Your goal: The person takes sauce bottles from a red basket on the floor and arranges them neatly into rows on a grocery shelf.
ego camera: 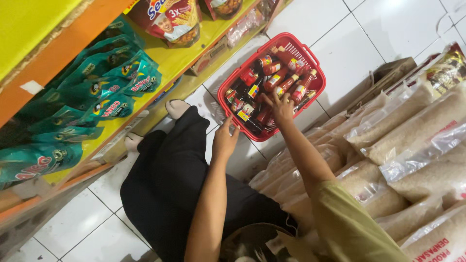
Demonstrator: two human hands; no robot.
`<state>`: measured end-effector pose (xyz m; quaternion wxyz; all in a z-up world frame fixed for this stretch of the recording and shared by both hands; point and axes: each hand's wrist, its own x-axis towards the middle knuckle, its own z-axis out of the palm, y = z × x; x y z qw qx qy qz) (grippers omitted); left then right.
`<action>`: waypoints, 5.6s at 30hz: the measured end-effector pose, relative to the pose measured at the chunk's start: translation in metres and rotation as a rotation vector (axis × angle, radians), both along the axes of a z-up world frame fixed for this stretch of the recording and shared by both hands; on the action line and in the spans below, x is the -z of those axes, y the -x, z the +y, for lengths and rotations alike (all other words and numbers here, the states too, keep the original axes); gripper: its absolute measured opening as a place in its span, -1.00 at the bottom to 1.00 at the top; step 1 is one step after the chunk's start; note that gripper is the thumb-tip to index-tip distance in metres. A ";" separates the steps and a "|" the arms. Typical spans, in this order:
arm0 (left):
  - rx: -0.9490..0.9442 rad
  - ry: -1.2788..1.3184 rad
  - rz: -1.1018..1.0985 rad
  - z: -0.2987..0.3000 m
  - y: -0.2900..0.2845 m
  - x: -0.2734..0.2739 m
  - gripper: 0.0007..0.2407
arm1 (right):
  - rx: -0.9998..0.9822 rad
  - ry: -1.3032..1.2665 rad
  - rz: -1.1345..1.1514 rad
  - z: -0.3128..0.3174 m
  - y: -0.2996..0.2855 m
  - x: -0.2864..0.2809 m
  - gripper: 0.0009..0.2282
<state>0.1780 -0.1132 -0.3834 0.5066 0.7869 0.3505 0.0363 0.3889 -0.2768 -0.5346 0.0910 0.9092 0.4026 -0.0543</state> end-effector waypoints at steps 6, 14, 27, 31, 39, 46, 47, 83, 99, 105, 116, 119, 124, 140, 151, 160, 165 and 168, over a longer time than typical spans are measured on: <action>-0.003 -0.023 -0.036 0.001 0.001 0.008 -0.63 | -0.096 0.085 -0.217 0.020 -0.013 0.021 -0.71; -0.041 -0.001 -0.032 0.001 -0.001 0.006 -0.68 | -0.228 0.057 -0.069 -0.012 -0.026 0.005 -0.57; -0.255 0.829 -0.009 0.017 -0.008 -0.014 -0.36 | -0.283 -0.578 0.849 0.041 -0.038 -0.277 -0.59; -0.266 1.489 -0.208 0.034 -0.010 -0.039 -0.19 | -0.721 -0.563 0.835 0.068 0.014 -0.316 -0.60; -0.459 1.000 -0.356 0.031 0.001 0.010 -0.59 | -0.857 -0.572 0.805 0.077 0.072 -0.270 -0.62; -0.413 0.883 -0.449 0.027 -0.012 -0.036 -0.61 | 0.362 -0.441 0.546 0.036 -0.042 -0.043 -0.57; -0.420 0.892 -0.449 0.027 -0.014 -0.041 -0.61 | 0.406 -0.330 0.428 0.031 -0.042 -0.010 -0.61; -0.643 0.032 -1.099 0.017 0.321 -0.361 -0.66 | -0.749 -1.184 1.217 0.234 0.274 -0.551 -0.56; -0.819 0.019 -1.116 0.005 0.373 -0.362 -0.60 | -1.003 -1.291 0.602 0.315 0.346 -0.581 -0.51; -0.777 0.017 -1.145 0.004 0.365 -0.368 -0.61 | -0.942 -1.279 0.625 0.310 0.352 -0.576 -0.45; -0.775 0.034 -1.092 -0.005 0.366 -0.381 -0.59 | -0.800 -1.375 0.716 0.298 0.328 -0.566 -0.56; -0.792 0.022 -1.062 -0.003 0.363 -0.381 -0.59 | -0.764 -1.313 0.856 0.295 0.322 -0.568 -0.54; -0.739 0.003 -1.130 0.002 0.359 -0.375 -0.63 | -0.912 -1.268 1.436 0.306 0.337 -0.576 -0.56; -0.850 -0.019 -1.085 0.015 0.388 -0.355 -0.61 | -0.805 -1.544 0.397 0.319 0.319 -0.619 -0.73; -0.697 0.017 -1.047 0.009 0.331 -0.379 -0.64 | -1.150 -1.227 0.215 0.310 0.271 -0.670 -0.64; -0.609 0.101 -1.035 -0.003 0.306 -0.389 -0.61 | -1.007 -1.303 0.354 0.248 0.220 -0.688 -0.75; -0.605 0.089 -1.033 -0.001 0.294 -0.387 -0.60 | -0.965 -1.298 0.202 0.255 0.171 -0.687 -0.73; -0.589 0.092 -1.033 -0.001 0.289 -0.384 -0.60 | -0.975 -1.303 0.116 0.284 0.153 -0.675 -0.70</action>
